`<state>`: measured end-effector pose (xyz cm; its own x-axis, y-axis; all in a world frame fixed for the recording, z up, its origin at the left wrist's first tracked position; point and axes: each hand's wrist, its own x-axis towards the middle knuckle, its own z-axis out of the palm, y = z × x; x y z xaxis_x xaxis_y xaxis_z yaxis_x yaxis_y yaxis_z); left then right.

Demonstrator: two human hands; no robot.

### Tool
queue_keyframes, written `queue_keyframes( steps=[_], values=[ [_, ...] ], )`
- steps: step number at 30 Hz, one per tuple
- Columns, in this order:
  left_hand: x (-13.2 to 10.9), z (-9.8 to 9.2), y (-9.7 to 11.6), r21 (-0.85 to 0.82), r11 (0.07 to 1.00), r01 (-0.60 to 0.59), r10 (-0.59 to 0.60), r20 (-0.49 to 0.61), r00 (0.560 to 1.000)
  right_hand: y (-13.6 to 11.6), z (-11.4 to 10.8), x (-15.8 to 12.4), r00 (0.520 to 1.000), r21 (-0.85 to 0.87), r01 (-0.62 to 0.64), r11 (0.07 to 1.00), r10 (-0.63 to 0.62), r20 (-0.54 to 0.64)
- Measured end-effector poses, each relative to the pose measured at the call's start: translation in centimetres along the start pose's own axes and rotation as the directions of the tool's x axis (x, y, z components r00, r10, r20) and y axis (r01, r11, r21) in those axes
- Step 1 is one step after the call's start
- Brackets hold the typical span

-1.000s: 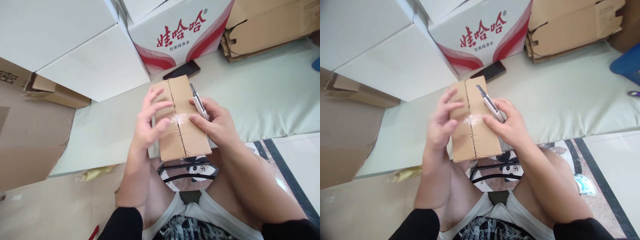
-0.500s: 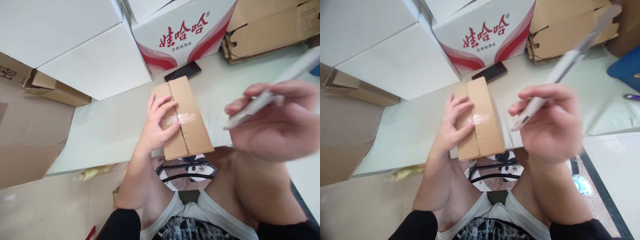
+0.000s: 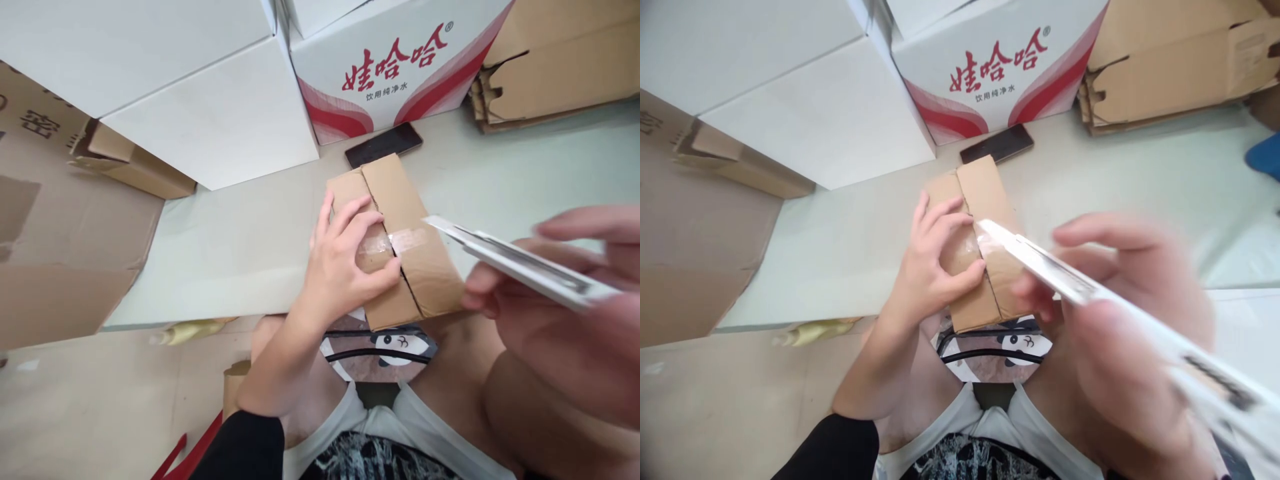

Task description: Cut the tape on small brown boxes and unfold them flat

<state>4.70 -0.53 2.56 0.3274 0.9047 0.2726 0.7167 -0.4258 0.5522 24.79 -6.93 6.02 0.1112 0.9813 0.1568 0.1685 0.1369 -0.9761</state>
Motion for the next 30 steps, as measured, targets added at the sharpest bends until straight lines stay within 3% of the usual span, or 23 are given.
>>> queue_keyframes(
  steps=[4, 12, 19, 22, 28, 30],
  values=[
    [-0.5, 0.6, 0.3, 0.023, 0.997, 0.067, -0.067, 0.008, 0.998, -0.6, 1.9, 0.0, 0.996, -0.252, 0.091, 0.963, -0.084, 0.036],
    [-0.4, 1.2, -0.8, -0.056, 0.995, -0.080, 0.078, -0.033, 0.996, 1.5, 2.6, 0.8, 0.982, -0.490, 0.184, 0.852, -0.183, 0.051],
    [-0.2, 1.5, -0.9, -0.073, 0.991, -0.110, 0.106, -0.066, 0.992, 1.5, 2.8, 1.0, 0.965, -0.522, 0.259, 0.812, -0.234, 0.114],
    [-0.1, 1.7, -0.8, -0.078, 0.991, -0.112, 0.106, -0.079, 0.991, 1.4, 3.0, 1.0, 0.969, -0.526, 0.246, 0.814, -0.197, 0.149],
    [-0.1, 1.8, -0.9, -0.066, 0.992, -0.112, 0.105, -0.093, 0.990, 1.4, 3.7, 0.8, 0.944, -0.551, 0.325, 0.769, -0.294, 0.148],
    [-0.1, 1.9, -1.0, -0.060, 0.993, -0.100, 0.094, -0.096, 0.991, 1.4, 3.7, 0.8, 0.951, -0.526, 0.308, 0.793, -0.271, 0.149]
  ],
)
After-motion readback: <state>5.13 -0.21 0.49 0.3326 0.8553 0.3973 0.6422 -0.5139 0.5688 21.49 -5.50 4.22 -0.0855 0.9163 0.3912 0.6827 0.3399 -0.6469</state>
